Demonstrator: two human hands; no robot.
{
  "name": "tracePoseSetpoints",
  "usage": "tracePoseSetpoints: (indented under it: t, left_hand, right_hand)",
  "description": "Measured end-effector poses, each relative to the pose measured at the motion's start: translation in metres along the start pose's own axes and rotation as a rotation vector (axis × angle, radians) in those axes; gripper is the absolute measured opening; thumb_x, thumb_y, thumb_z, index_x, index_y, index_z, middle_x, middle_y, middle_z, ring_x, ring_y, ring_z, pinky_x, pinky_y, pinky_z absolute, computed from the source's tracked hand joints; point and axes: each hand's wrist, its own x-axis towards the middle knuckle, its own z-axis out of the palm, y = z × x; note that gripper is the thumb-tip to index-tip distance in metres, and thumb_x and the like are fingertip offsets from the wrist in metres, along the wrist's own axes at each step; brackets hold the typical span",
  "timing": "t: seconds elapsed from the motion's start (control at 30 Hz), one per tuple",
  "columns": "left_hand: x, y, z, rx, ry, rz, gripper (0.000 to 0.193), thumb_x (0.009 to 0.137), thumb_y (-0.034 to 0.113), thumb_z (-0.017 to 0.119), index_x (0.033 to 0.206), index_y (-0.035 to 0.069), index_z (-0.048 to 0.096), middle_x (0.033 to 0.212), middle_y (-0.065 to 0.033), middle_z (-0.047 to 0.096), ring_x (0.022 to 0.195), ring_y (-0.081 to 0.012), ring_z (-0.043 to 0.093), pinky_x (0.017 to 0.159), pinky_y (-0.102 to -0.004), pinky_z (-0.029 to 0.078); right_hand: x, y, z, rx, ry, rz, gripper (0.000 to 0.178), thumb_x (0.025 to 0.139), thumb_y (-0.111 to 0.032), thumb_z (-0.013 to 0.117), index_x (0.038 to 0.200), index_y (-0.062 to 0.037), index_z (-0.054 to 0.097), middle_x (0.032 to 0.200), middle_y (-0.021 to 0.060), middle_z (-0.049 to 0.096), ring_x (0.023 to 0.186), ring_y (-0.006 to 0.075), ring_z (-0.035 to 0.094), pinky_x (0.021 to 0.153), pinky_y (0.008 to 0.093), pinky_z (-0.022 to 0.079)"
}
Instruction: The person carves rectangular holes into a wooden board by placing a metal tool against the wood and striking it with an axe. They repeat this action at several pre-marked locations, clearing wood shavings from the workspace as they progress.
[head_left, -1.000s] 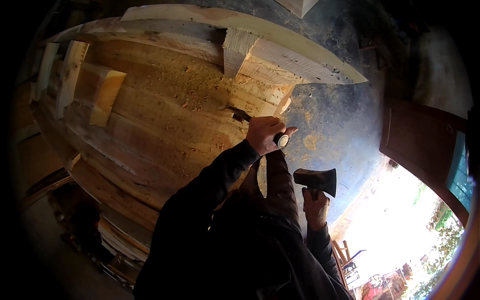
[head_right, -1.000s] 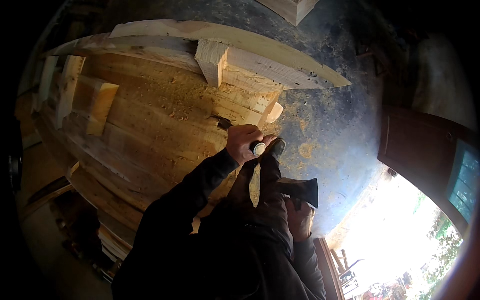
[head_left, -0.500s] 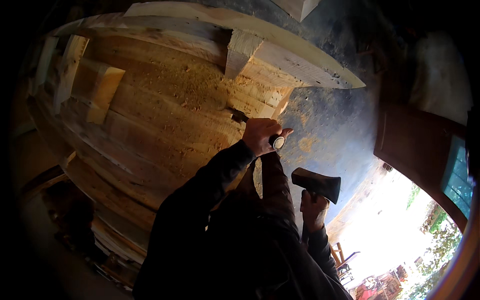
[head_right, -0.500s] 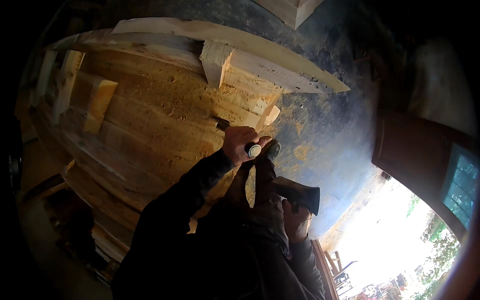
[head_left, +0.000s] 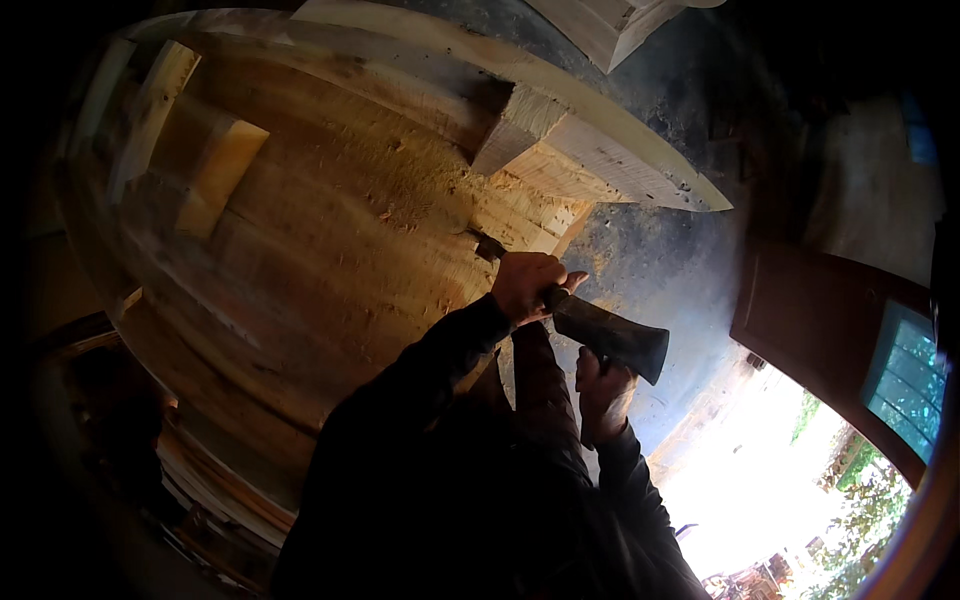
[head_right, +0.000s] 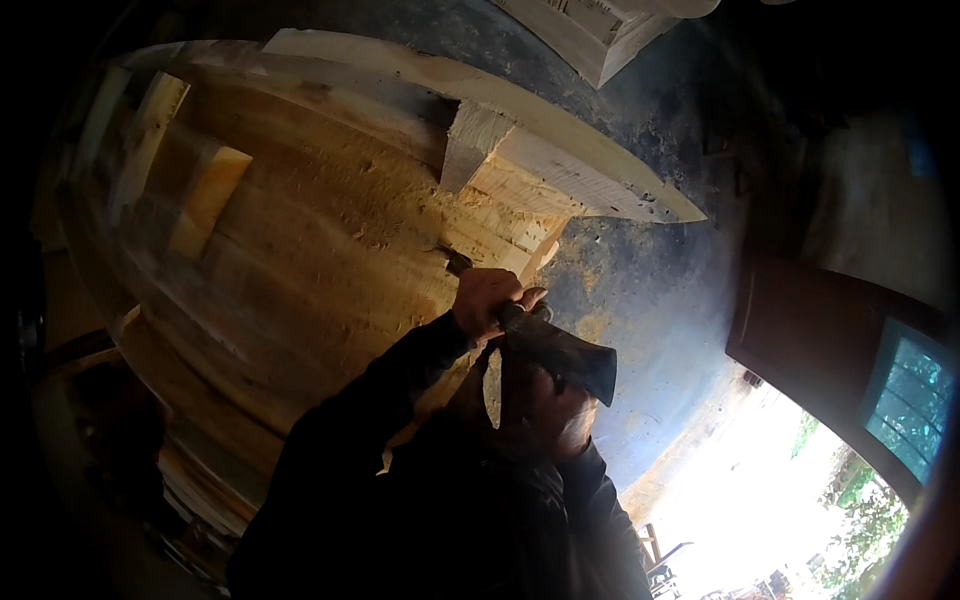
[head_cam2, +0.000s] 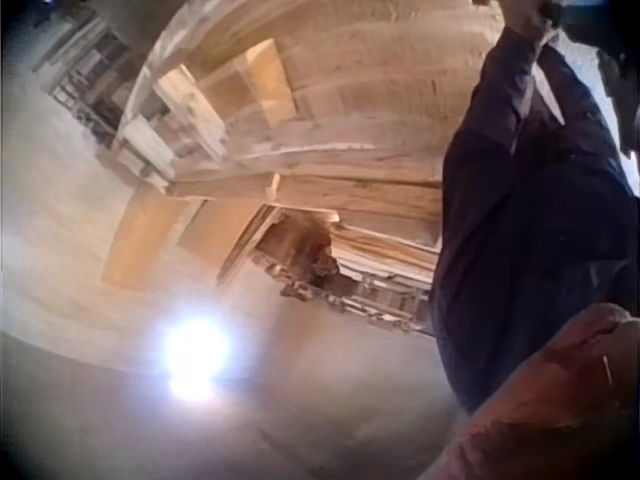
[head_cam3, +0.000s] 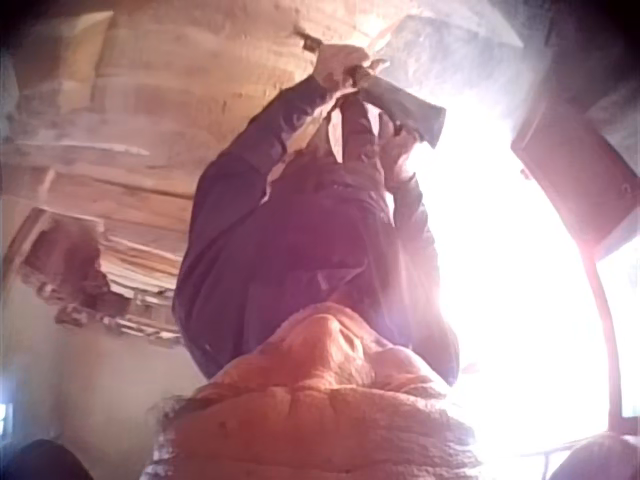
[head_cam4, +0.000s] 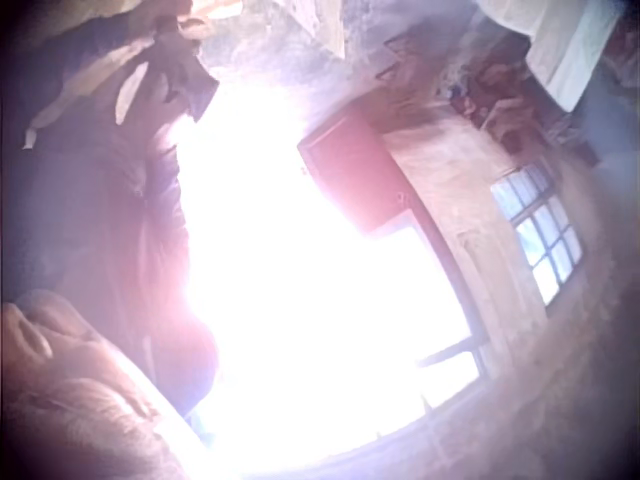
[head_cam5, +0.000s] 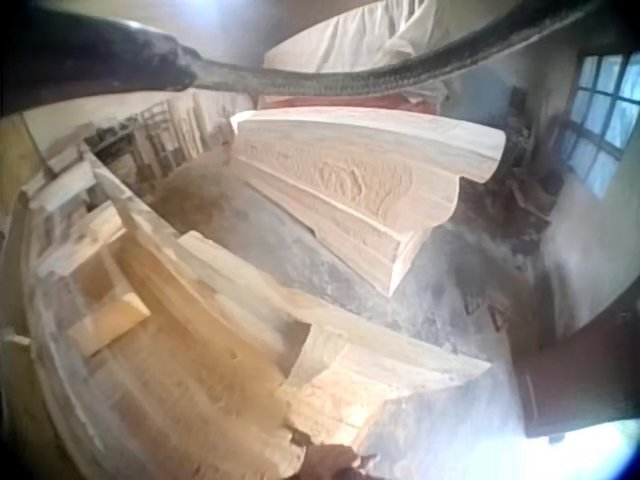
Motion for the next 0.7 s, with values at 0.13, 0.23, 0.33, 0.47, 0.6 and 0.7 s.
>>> tracePoseSetpoints:
  t: [0.13, 0.23, 0.33, 0.47, 0.6, 0.7]
  left_hand:
    - [0.005, -0.003, -0.009, 0.0, 0.054, -0.017, 0.044, 0.077, 0.003, 0.084, 0.061, 0.01, 0.044, 0.054, -0.0089, 0.045, 0.044, -0.0283, 0.049, 0.042, -0.0396, 0.036]
    - [0.003, -0.006, -0.009, -0.025, 0.079, -0.02, 0.043, 0.078, 0.003, 0.084, 0.062, 0.009, 0.044, 0.054, -0.0084, 0.043, 0.044, -0.0279, 0.049, 0.043, -0.0393, 0.036]
    - [0.007, -0.002, -0.005, -0.048, 0.069, -0.008, 0.043, 0.079, 0.004, 0.083, 0.063, 0.01, 0.044, 0.055, -0.0084, 0.043, 0.045, -0.0275, 0.049, 0.043, -0.0393, 0.035]
    - [0.009, -0.016, -0.016, -0.043, 0.047, 0.026, 0.043, 0.081, 0.005, 0.082, 0.063, 0.01, 0.043, 0.056, -0.0087, 0.044, 0.046, -0.0278, 0.049, 0.044, -0.0394, 0.035]
    - [0.0, -0.011, -0.007, 0.0, 0.051, -0.05, 0.041, 0.082, 0.015, 0.083, 0.065, 0.012, 0.046, 0.057, -0.0094, 0.048, 0.049, -0.0303, 0.053, 0.046, -0.0417, 0.04]
    - [0.003, -0.007, -0.011, 0.045, 0.094, -0.058, 0.039, 0.083, 0.016, 0.083, 0.065, 0.012, 0.048, 0.057, -0.0093, 0.051, 0.05, -0.03, 0.054, 0.046, -0.0407, 0.041]
  right_hand:
    - [-0.005, -0.029, -0.021, 0.376, 0.064, 0.376, 0.026, 0.094, -0.015, 0.05, 0.075, -0.0004, 0.061, 0.056, 0.0087, 0.057, 0.045, 0.0154, 0.055, 0.043, 0.029, 0.043]
    - [-0.013, -0.05, -0.044, 0.431, 0.148, 0.198, 0.035, 0.1, -0.024, 0.044, 0.076, -0.0021, 0.055, 0.056, 0.0062, 0.053, 0.043, 0.0154, 0.052, 0.042, 0.0271, 0.041]
    - [-0.018, 0.011, 0.0, 0.054, 0.095, -0.074, 0.028, 0.099, -0.025, 0.058, 0.082, -0.0024, 0.06, 0.056, 0.006, 0.055, 0.043, 0.0173, 0.053, 0.045, 0.0301, 0.041]
    - [0.011, -0.007, 0.009, -0.094, -0.044, -0.044, 0.023, 0.094, -0.019, 0.064, 0.082, 0.0008, 0.062, 0.057, 0.0055, 0.056, 0.045, 0.0164, 0.055, 0.048, 0.0308, 0.041]
    - [0.013, -0.044, -0.018, 0.202, -0.045, 0.315, 0.027, 0.094, -0.016, 0.055, 0.076, 0.0026, 0.061, 0.059, 0.0078, 0.058, 0.046, 0.0157, 0.054, 0.045, 0.0313, 0.042]
    - [0.007, -0.086, -0.043, 0.506, 0.213, 0.422, 0.039, 0.098, -0.027, 0.045, 0.075, 0.0013, 0.058, 0.059, 0.0098, 0.055, 0.046, 0.0167, 0.052, 0.043, 0.0309, 0.043]
